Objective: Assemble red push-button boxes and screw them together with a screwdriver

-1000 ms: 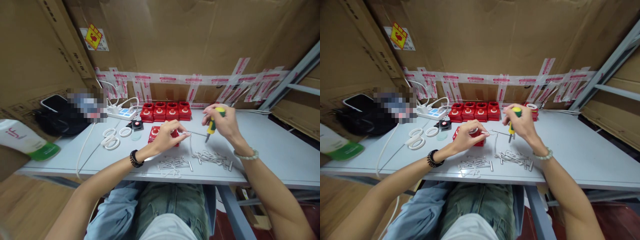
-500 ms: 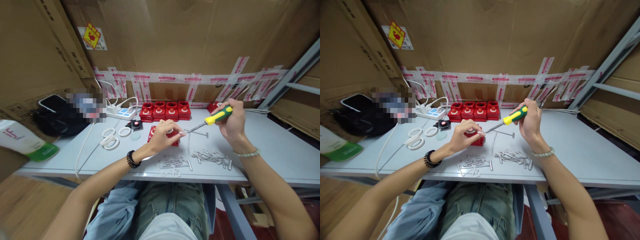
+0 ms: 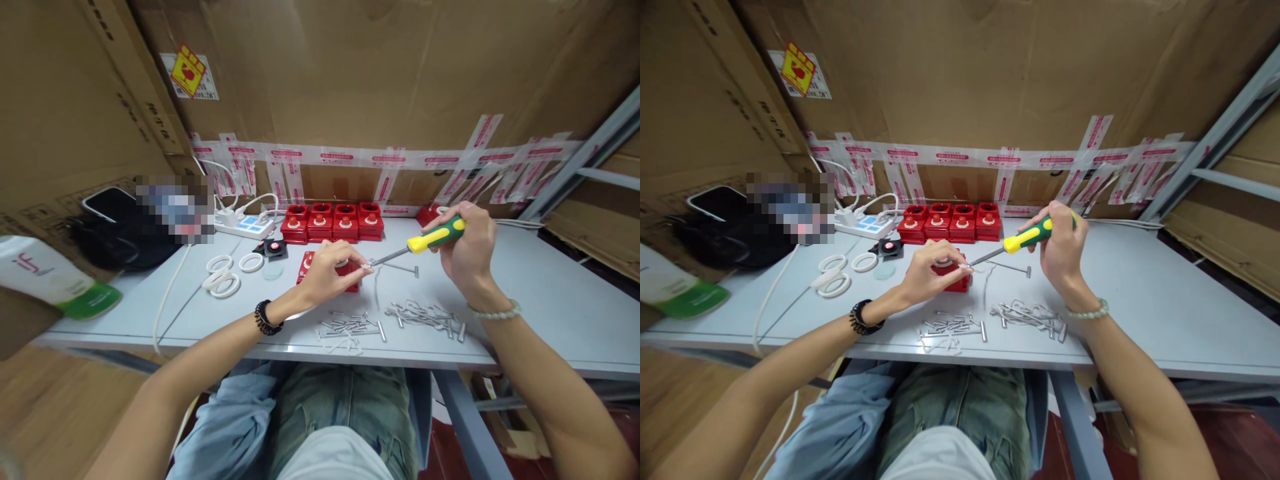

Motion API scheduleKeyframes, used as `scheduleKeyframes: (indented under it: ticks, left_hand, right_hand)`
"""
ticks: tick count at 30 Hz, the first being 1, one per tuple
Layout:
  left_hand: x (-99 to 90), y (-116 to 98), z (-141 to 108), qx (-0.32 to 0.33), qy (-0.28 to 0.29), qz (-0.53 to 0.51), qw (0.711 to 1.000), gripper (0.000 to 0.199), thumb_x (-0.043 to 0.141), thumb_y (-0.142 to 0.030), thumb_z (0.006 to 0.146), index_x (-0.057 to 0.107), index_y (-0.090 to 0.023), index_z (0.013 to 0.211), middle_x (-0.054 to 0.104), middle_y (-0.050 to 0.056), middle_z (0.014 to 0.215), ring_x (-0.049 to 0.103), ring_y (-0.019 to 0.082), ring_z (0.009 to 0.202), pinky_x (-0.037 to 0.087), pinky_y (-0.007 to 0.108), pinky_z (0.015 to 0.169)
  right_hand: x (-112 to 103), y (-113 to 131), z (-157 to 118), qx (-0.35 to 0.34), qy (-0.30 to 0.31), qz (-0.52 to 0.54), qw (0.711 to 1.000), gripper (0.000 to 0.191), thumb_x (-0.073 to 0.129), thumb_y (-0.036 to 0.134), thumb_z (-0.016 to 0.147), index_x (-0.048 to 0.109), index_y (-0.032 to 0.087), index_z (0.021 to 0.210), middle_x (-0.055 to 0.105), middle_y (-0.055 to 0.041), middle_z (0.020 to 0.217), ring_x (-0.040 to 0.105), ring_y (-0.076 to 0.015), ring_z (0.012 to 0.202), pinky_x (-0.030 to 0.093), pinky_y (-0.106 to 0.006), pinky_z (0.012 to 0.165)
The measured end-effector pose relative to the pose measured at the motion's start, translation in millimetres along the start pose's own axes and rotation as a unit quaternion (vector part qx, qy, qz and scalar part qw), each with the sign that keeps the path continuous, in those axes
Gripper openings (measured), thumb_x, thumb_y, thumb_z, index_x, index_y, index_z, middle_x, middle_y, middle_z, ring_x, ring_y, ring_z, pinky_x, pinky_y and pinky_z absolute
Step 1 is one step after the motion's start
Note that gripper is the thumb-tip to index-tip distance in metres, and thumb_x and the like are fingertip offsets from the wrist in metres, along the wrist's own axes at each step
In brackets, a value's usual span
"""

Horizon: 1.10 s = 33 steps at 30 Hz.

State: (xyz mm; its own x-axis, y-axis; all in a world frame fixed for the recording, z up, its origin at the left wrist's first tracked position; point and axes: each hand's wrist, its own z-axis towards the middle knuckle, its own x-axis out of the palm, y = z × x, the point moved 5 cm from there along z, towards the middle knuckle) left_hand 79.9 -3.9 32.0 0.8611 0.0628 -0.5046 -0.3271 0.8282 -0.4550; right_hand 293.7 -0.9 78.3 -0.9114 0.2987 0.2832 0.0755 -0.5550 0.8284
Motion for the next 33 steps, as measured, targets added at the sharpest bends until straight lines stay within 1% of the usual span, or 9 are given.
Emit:
scheduleKeyframes:
  ticks: [8,14,18,22,24,26,28,30,33]
  left_hand:
    - [-0.8,2.5,0.9,-0.021,0.014,-0.012,1.000,0.024,0.069,-0.041,0.087,0.068,-0.020,0.077,0.074,0.001,0.080,0.061,0.016,0.074,0.039,0.036,0.077]
    - [-2.3,3.9,1.1,-0.013,0.011,-0.026,1.000,0.021,0.070,-0.037,0.087,0.068,-0.019,0.077,0.073,0.002,0.080,0.061,0.016,0.074,0.038,0.034,0.073]
    - [-2.4,6.4,1.2,-0.010,0.006,-0.024,1.000,0.025,0.067,-0.041,0.088,0.068,-0.019,0.076,0.073,0.002,0.080,0.060,0.015,0.073,0.038,0.033,0.072]
    - [-4.4,7.3,3.1,-0.021,0.014,0.009,1.000,0.031,0.063,-0.047,0.090,0.068,-0.019,0.078,0.072,0.002,0.081,0.060,0.017,0.079,0.039,0.034,0.078]
    - [-5.5,7.5,4.6,-0.018,0.050,0.069,0.996,0.034,0.068,-0.053,0.084,0.068,-0.021,0.094,0.071,0.005,0.097,0.060,0.021,0.094,0.038,0.037,0.085]
    - [-5.6,10.7,5.2,-0.008,0.115,0.136,0.984,0.064,0.076,-0.060,0.072,0.060,-0.022,0.120,0.064,0.010,0.121,0.055,0.028,0.113,0.036,0.042,0.092]
    - [-5.1,18.7,3.9,-0.004,0.193,0.179,0.965,0.088,0.080,-0.063,0.065,0.048,-0.022,0.135,0.055,0.014,0.136,0.051,0.032,0.123,0.034,0.046,0.098]
    - [-5.6,31.2,1.6,-0.029,0.262,0.194,0.945,0.087,0.080,-0.059,0.066,0.045,-0.022,0.137,0.057,0.013,0.135,0.054,0.033,0.120,0.036,0.047,0.098]
    - [-9.9,46.6,0.8,-0.083,0.306,0.168,0.933,0.080,0.082,-0.051,0.066,0.047,-0.022,0.132,0.063,0.010,0.127,0.061,0.031,0.112,0.042,0.043,0.094]
  right_hand:
    - [-0.8,2.1,-0.6,-0.050,0.009,0.031,0.998,0.025,0.052,0.028,0.078,0.055,0.018,0.056,0.054,-0.0012,0.048,0.061,-0.0141,0.049,0.041,-0.022,0.040]
    - [-0.9,4.8,-2.7,-0.098,0.019,0.033,0.995,0.023,0.051,0.025,0.077,0.056,0.018,0.055,0.053,-0.0003,0.048,0.062,-0.0137,0.048,0.041,-0.021,0.038]
    - [-0.2,6.2,-2.6,-0.128,0.035,0.023,0.991,0.021,0.056,0.028,0.074,0.057,0.018,0.055,0.053,0.0006,0.048,0.063,-0.0145,0.047,0.044,-0.022,0.039]
    - [0.4,1.1,2.2,-0.096,0.041,0.023,0.994,0.021,0.061,0.027,0.073,0.056,0.018,0.056,0.050,0.0024,0.047,0.065,-0.0159,0.050,0.047,-0.023,0.041]
    - [-2.2,-3.4,7.2,-0.064,0.027,0.026,0.997,0.022,0.061,0.027,0.074,0.055,0.017,0.055,0.050,0.0027,0.049,0.064,-0.0151,0.050,0.045,-0.022,0.040]
    - [-6.2,-11.1,13.7,-0.009,0.018,0.011,1.000,0.020,0.061,0.027,0.073,0.054,0.017,0.057,0.051,0.0023,0.050,0.064,-0.0144,0.050,0.041,-0.020,0.036]
    - [-10.3,-21.0,20.0,0.054,0.022,-0.021,0.998,0.017,0.062,0.026,0.072,0.055,0.018,0.058,0.052,0.0018,0.050,0.062,-0.0139,0.049,0.037,-0.019,0.033]
    - [-13.6,-31.1,24.7,0.103,0.034,-0.049,0.993,0.015,0.064,0.023,0.069,0.055,0.018,0.058,0.054,0.0008,0.050,0.059,-0.0136,0.046,0.037,-0.020,0.031]
    - [-15.2,-45.2,26.9,0.155,0.054,-0.066,0.984,0.013,0.065,0.020,0.067,0.055,0.018,0.058,0.057,-0.0005,0.051,0.056,-0.0124,0.042,0.039,-0.021,0.030]
